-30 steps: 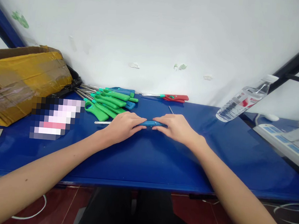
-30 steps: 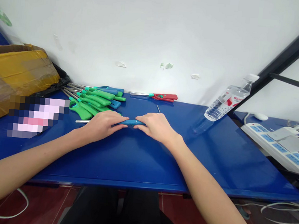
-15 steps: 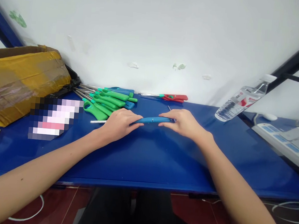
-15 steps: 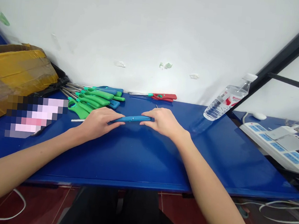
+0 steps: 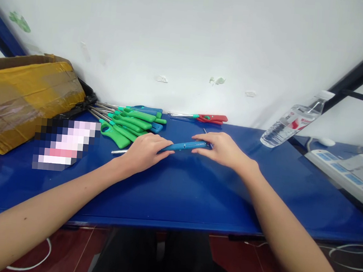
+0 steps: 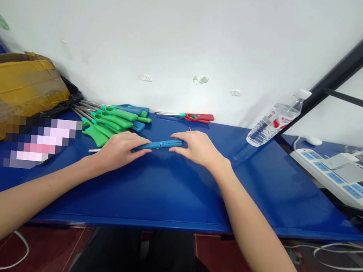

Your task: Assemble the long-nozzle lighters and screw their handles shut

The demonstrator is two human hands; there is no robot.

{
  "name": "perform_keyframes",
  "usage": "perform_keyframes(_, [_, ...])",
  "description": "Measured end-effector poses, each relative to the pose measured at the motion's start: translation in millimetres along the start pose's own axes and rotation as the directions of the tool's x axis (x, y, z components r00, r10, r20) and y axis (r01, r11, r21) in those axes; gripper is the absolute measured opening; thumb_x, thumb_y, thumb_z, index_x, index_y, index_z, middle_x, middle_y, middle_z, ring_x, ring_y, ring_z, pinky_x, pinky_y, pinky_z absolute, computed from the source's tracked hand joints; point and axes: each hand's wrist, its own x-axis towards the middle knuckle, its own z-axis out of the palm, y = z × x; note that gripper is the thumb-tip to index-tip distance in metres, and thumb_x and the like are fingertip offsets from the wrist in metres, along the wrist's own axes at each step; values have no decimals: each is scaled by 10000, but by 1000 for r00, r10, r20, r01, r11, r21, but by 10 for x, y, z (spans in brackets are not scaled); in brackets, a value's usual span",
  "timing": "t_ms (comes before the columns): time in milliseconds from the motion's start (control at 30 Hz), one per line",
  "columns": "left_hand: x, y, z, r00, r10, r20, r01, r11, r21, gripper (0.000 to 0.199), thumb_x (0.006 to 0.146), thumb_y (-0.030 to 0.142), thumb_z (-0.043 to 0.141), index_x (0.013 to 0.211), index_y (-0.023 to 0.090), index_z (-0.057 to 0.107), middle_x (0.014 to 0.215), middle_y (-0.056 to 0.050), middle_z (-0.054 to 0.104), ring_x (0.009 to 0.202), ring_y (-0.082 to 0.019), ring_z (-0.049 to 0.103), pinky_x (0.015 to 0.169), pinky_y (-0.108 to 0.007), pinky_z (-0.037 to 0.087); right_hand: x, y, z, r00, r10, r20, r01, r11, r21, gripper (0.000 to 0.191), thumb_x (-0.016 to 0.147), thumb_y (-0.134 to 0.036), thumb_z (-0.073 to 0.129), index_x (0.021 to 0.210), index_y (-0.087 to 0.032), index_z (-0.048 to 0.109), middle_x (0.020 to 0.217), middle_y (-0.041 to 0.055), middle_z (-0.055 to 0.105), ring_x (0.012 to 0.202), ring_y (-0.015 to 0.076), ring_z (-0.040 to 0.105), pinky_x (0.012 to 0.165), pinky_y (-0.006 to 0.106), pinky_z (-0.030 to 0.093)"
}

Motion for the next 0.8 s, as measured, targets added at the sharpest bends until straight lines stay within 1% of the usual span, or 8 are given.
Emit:
perform_keyframes(133, [-8,0,11,1000,-12,21,12,1000,-4,243,971,364,550,1062,203,707,942,-51,755,814,-206,687,731,-296,488,-1,8,-6,1000,9,3,-9,1000,28,443,836,-412,720,1222,-196,682,1092,77,760,851,235,701,774,333,502])
perform_keyframes(200, [-10,1,8,999,-20,31,21,1000,-10,248,972,366,546,1062,201,708,932,-52,753,812,-204,686,728,-290,488,1,-3,-14,1000,10,14,-11,998,55,391,842,-412,711,1169,-197,700,1026,65,766,793,213,683,739,317,485])
perform_keyframes(300, [-4,5,-8,997,-55,53,57,998,-24,258,974,374,539,1080,213,710,922,-50,752,806,-199,685,717,-278,488,3,-22,-26,998,30,46,-37,989,142,286,869,-413,670,1042,-192,723,850,39,746,691,179,630,666,291,440])
perform_keyframes(433, [12,-12,-35,989,-103,109,110,992,-55,303,966,403,549,1148,212,698,962,-56,752,847,-218,688,731,-293,502,8,3,-16,990,54,130,-90,952,291,282,895,-430,611,974,-179,709,814,33,713,670,158,583,631,276,416])
perform_keyframes(533, [19,-62,-55,982,-61,177,82,990,-115,342,943,405,585,1193,191,679,1029,-77,739,904,-236,678,775,-325,515,15,75,22,976,65,206,-128,943,306,308,903,-452,576,925,-173,704,816,37,690,676,156,567,627,276,416])
perform_keyframes(667, [26,-150,-89,972,75,224,-20,972,-235,379,895,403,659,1189,165,683,1086,-108,719,1038,-270,624,901,-389,505,20,177,74,961,8,278,-88,957,277,343,913,-473,552,868,-166,699,938,72,678,758,173,600,696,296,457])
perform_keyframes(733, [27,-182,-103,966,105,235,-38,961,-273,363,894,387,660,1187,175,688,1083,-110,715,1063,-277,605,926,-408,498,19,195,86,957,-3,289,-72,966,248,344,922,-468,541,880,-170,706,959,80,678,781,183,614,724,311,473])
perform_keyframes(800, [27,-202,-108,966,102,238,-31,958,-284,325,913,370,631,1172,186,698,1063,-113,707,1040,-271,607,915,-405,502,16,181,92,964,8,266,-66,976,209,323,922,-451,550,948,-178,719,976,88,690,816,203,626,745,330,485])
